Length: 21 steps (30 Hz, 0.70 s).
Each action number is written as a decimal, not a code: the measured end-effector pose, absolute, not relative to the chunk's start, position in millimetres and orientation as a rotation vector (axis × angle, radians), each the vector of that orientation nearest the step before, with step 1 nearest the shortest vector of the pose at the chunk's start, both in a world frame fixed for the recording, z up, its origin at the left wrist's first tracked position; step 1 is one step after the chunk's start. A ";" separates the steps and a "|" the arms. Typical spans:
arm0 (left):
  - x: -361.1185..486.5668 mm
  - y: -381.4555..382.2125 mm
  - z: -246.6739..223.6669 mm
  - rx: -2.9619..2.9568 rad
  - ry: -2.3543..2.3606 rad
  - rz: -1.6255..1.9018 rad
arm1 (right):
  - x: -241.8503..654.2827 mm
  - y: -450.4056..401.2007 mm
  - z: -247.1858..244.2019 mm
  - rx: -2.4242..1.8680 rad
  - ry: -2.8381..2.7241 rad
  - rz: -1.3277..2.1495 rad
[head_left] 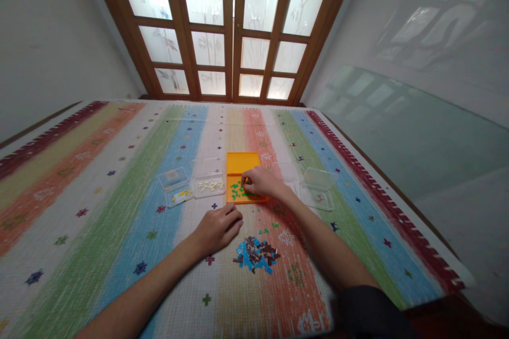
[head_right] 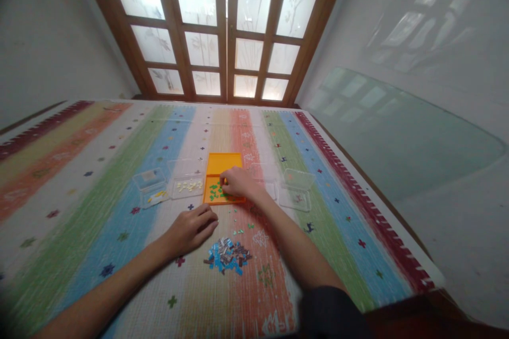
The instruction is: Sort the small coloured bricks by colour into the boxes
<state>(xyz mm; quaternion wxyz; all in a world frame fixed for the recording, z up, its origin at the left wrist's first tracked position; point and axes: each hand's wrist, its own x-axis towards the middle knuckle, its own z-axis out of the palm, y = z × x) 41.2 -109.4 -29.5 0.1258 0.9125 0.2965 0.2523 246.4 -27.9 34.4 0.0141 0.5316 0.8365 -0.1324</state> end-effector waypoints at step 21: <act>41.0 -109.2 -30.7 2.673 0.879 0.688 | 250.3 -28.1 37.7 1.630 2.624 -0.493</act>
